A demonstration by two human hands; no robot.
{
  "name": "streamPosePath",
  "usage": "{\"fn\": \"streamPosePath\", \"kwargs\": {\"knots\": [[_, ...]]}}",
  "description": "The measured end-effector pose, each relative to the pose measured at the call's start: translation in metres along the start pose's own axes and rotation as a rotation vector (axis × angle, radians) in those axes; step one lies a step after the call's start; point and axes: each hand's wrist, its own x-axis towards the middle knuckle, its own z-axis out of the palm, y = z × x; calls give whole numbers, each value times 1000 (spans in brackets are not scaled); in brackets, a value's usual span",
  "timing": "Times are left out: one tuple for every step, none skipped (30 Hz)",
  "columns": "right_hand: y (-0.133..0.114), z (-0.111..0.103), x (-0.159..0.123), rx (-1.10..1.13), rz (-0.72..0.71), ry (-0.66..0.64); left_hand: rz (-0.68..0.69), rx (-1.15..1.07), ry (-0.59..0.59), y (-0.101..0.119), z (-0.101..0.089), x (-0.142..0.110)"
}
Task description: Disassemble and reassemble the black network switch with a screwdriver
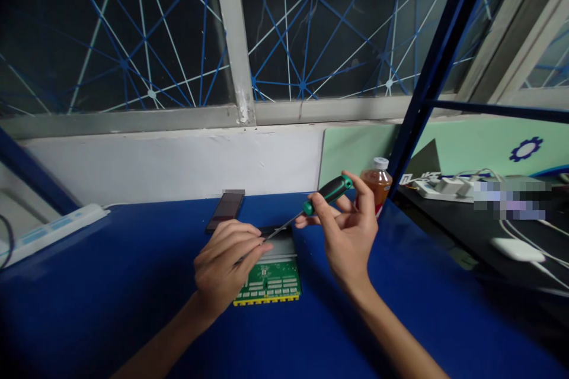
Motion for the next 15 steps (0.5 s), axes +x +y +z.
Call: {"fn": "streamPosePath", "kwargs": {"knots": [[0,0,0,8,3,-9,1,2,1,0,-1,1],[0,1,-1,15,2,-12,4,4,1,0,-1,1],[-1,1,-1,22,-3,-15,7,5,-1,0,-1,1],[-1,1,-1,24,-7,-16,11,5,-2,0,-1,1],[-1,1,-1,21,-10,-19,14,4,-1,0,-1,1],[-2,1,-1,13,-9,-23,17,3,1,0,0,1],[-2,0,-1,4,-10,-27,20,0,1,0,0,0],[-2,-1,0,-5,-10,-31,20,-3,-2,0,1,0],[-2,-1,0,-11,-13,-31,19,-5,-4,1,1,0],[-2,-2,0,-13,-17,-29,18,-8,-7,1,1,0],[-1,-3,1,-13,-21,-28,17,-9,-11,1,1,0],[-2,-3,1,-13,-25,-27,15,-11,-15,1,1,0],[-2,-3,1,-14,-26,-29,15,-13,-16,2,1,0],[-2,-3,0,-15,-26,-32,16,-17,-15,2,1,0],[-2,-3,0,-16,-27,-34,17,-19,-15,2,1,0]]}}
